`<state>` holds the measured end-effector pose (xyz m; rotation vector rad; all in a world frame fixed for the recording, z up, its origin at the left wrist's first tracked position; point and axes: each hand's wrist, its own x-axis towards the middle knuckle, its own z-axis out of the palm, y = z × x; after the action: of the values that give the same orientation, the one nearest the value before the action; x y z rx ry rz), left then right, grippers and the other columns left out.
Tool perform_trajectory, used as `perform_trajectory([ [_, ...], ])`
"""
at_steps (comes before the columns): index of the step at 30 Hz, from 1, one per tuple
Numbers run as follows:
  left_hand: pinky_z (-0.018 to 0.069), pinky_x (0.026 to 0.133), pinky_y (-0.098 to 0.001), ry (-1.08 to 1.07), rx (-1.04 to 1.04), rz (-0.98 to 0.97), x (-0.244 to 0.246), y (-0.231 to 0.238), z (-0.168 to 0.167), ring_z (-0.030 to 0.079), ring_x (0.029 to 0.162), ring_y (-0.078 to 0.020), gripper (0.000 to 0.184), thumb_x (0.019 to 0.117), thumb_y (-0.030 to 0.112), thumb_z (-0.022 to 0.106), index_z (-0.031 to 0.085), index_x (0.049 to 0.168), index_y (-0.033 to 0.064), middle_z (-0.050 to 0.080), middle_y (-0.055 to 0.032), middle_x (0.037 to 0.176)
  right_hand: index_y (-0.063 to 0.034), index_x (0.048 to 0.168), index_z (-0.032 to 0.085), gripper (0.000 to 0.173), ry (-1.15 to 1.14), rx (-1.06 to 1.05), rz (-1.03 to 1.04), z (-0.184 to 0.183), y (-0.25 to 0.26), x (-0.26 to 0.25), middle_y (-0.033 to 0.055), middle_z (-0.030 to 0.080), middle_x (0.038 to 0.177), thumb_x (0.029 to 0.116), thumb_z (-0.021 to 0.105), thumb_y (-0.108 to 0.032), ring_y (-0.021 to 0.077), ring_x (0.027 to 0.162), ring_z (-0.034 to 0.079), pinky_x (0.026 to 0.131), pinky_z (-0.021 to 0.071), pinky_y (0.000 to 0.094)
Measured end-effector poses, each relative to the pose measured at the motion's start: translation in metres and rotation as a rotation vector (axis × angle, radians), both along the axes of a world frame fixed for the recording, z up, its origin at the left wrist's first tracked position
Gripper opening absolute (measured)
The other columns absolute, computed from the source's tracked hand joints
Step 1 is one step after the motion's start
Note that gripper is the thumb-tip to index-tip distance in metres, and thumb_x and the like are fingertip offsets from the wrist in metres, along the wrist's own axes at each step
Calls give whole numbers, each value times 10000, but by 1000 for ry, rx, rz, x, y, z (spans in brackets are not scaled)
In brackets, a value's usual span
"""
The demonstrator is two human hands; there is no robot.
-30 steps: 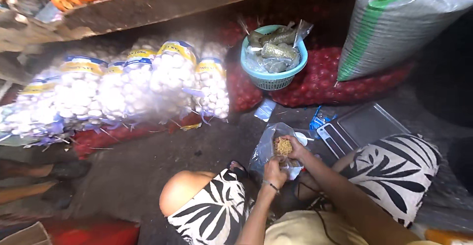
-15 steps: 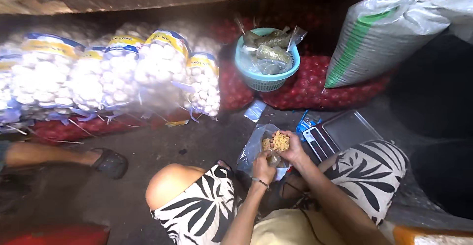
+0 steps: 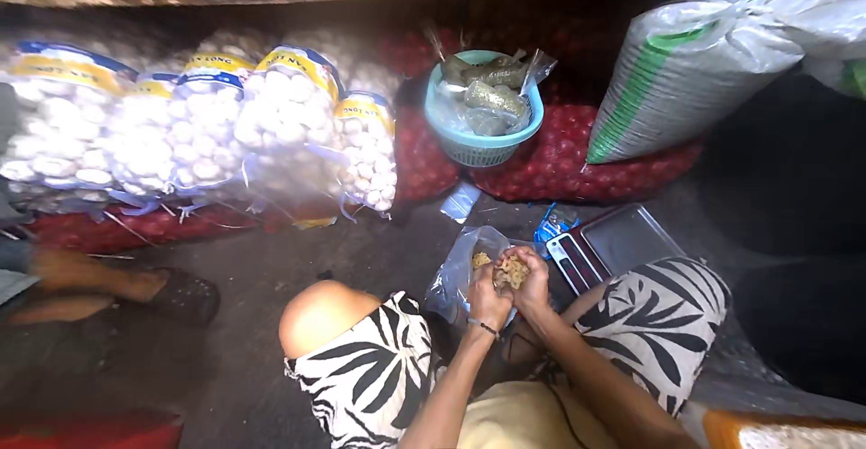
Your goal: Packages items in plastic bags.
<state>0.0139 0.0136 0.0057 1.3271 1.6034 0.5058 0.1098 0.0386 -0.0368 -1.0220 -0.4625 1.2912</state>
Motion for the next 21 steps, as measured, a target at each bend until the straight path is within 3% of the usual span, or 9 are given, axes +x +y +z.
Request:
perform_trajectory([
  [3, 489, 1060, -421, 0, -2, -9, 1, 0, -1, 604, 1250, -296, 566, 859, 32, 708, 574, 1409, 8, 570, -196, 1430, -59, 806, 636, 302, -81, 26, -7, -1, -2, 0, 55, 711, 769, 955, 377, -104, 149, 696, 687, 661, 590, 310],
  [7, 466, 1100, -424, -12, 19, -10, -1, -2, -1, 583, 1296, -303, 569, 869, 16, 697, 559, 1420, -2, 566, -203, 1442, -55, 819, 668, 279, -167, 101, 9, -7, -5, -2, 39, 725, 855, 939, 417, -83, 127, 780, 692, 728, 591, 298],
  [16, 480, 1081, -418, -29, 7, 27, -10, -1, -2, 608, 1256, -302, 539, 863, 1, 692, 565, 1384, -47, 582, -219, 1411, -61, 895, 682, 292, -168, 263, 93, -10, -15, -11, 63, 747, 887, 972, 402, -91, 180, 854, 724, 823, 605, 355],
  [19, 515, 1032, -408, -27, -3, 9, -15, -3, -4, 639, 1208, -287, 503, 882, 22, 688, 599, 1376, -7, 592, -197, 1413, -73, 858, 663, 311, -204, 191, 61, -6, -3, -10, 30, 741, 860, 974, 375, -76, 146, 851, 713, 821, 595, 336],
  [21, 524, 1023, -407, -2, -13, -37, -20, -7, 0, 646, 1204, -286, 502, 894, 48, 696, 606, 1386, 9, 593, -191, 1422, -32, 869, 627, 295, -320, 31, 97, -11, 21, -6, 26, 714, 821, 990, 358, -50, 123, 804, 696, 789, 590, 315],
])
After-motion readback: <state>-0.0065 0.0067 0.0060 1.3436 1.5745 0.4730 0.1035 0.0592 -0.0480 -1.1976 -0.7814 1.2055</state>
